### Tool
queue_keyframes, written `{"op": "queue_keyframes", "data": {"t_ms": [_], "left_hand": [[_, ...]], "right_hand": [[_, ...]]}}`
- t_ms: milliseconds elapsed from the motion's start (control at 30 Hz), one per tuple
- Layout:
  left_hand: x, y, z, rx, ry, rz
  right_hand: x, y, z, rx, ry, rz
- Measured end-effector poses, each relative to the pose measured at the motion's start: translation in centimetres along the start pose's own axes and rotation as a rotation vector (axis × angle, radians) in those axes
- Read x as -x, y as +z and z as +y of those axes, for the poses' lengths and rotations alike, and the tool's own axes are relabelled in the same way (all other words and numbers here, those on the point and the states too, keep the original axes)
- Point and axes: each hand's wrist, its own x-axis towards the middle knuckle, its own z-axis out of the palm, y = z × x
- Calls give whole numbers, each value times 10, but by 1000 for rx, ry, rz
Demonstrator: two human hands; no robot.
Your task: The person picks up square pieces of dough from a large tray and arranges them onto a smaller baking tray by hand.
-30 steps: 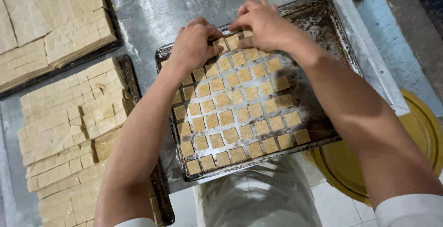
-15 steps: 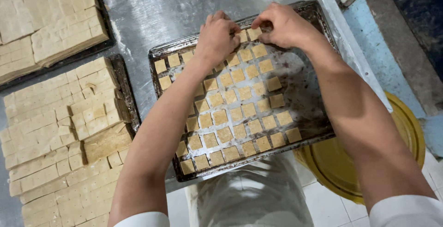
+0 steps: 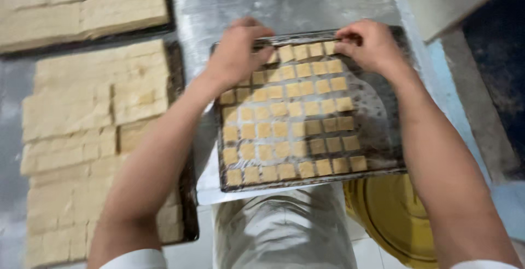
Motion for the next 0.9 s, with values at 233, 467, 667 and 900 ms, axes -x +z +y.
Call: {"op": "queue_keyframes", "data": {"t_ms": [233, 467, 667, 900], "left_hand": [[126, -153, -22, -146, -412, -78], [216, -186, -18, -345, -584, -305], [239, -183, -5, -321, -707, -362], [257, -176, -6, -296, -475, -191]], "right_hand": [[3, 52, -112, -177, -158, -104], [-11, 126, -245, -170, -369, -333], [0, 163, -317, -203, -554, -439], [-6, 179, -335, -81, -593, -392]]}}
